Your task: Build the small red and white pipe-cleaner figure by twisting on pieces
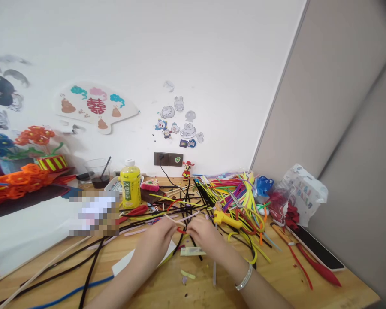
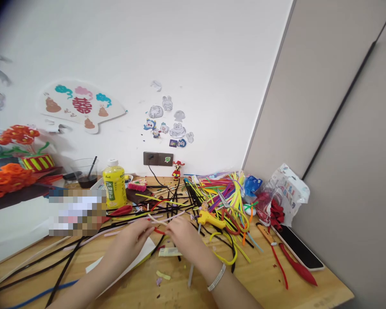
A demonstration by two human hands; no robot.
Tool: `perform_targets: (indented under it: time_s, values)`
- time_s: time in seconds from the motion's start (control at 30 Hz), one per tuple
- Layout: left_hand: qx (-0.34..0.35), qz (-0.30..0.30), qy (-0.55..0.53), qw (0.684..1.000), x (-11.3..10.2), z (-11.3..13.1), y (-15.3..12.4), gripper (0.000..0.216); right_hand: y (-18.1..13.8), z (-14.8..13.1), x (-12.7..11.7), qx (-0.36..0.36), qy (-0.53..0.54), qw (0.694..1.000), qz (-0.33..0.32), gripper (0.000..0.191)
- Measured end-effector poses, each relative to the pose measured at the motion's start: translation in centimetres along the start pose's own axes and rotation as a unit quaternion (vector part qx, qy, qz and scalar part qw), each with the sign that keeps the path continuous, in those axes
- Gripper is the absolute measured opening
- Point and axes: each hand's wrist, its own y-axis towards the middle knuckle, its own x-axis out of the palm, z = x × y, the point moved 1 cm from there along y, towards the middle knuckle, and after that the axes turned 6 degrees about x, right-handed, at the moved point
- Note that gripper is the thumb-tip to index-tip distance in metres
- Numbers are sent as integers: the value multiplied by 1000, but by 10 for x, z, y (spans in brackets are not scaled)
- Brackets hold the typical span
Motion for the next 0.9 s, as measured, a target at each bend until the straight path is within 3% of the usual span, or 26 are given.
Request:
perform_targets:
  time_s: [0.07, 0.17, 0.3, 0.4, 0.47, 0.53, 0.63, 0.7, 0.77, 0.83, 0.9]
  values:
    - [-47, 36, -27, 998, 0, -3, 1, 28, 2, 1, -1, 92, 140, 985, 29, 12]
    - [-91, 60, -64, 992, 2, -5, 3, 32, 4, -2, 1, 174, 335, 926, 27, 21]
    - [-91, 39, -90, 991, 10, -1, 2, 33, 3, -5, 11, 231, 434, 869, 54, 31]
    - [-77, 13, -81, 994, 14, 3, 0, 31, 2, -2, 17, 263, 465, 843, 69, 33]
    - [-47, -5, -51, 998, 13, 2, -1, 29, 2, 0, 15, 248, 445, 858, 67, 29]
    - [9, -23, 17, 1000, 10, 1, -2, 27, 3, 1, 7, 198, 366, 908, 57, 24]
    - [112, -57, 143, 982, 6, 0, -2, 25, 3, -1, -7, 50, 151, 987, -5, 17]
    - [157, -91, 194, 964, 6, 2, -2, 24, 2, -2, -13, -55, 14, 997, -56, 17]
    - [171, -126, 216, 953, 6, 4, -2, 21, 1, -2, -15, -124, -79, 985, -93, 20]
    - [162, -137, 212, 954, 7, 5, -2, 21, 0, -2, -15, -148, -115, 977, -104, 22]
    - [126, -111, 182, 969, 7, 4, -2, 22, 0, 0, -14, -113, -85, 987, -75, 21]
